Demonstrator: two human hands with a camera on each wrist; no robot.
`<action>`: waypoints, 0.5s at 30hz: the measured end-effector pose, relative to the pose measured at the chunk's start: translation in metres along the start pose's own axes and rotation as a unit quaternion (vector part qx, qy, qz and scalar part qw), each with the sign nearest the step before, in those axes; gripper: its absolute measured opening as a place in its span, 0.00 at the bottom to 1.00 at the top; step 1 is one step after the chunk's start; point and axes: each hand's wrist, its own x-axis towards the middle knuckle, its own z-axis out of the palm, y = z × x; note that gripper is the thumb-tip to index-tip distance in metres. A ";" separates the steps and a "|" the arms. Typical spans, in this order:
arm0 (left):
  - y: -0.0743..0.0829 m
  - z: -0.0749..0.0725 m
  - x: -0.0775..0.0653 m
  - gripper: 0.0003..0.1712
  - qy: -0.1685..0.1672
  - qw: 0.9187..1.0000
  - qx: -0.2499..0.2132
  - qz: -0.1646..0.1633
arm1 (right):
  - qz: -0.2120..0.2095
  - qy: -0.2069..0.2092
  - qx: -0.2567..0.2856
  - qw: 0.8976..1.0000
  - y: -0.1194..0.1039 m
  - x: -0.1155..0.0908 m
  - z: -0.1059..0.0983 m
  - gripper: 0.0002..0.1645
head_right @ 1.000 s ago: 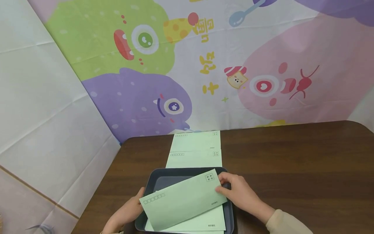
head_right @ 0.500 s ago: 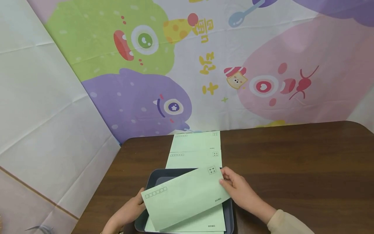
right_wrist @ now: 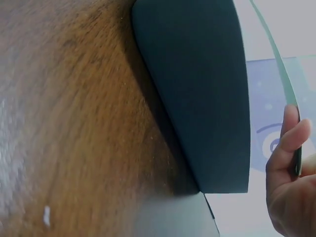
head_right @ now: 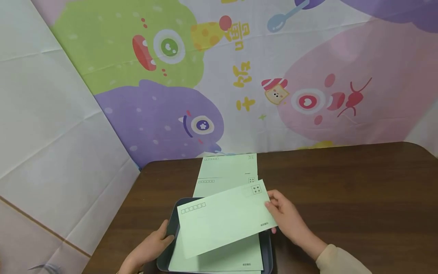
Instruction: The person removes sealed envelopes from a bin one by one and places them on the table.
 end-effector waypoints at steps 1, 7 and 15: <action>0.000 0.000 0.000 0.38 0.000 1.000 0.000 0.000 | 0.005 0.002 0.006 1.000 0.001 0.000 -0.001 0.17; 0.001 0.000 -0.001 0.38 0.005 1.000 0.009 0.007 | 0.049 0.022 0.032 0.998 0.005 0.004 -0.014 0.24; -0.001 0.000 -0.001 0.38 0.007 1.000 0.015 0.011 | 0.087 0.008 0.059 0.994 0.014 0.004 -0.039 0.33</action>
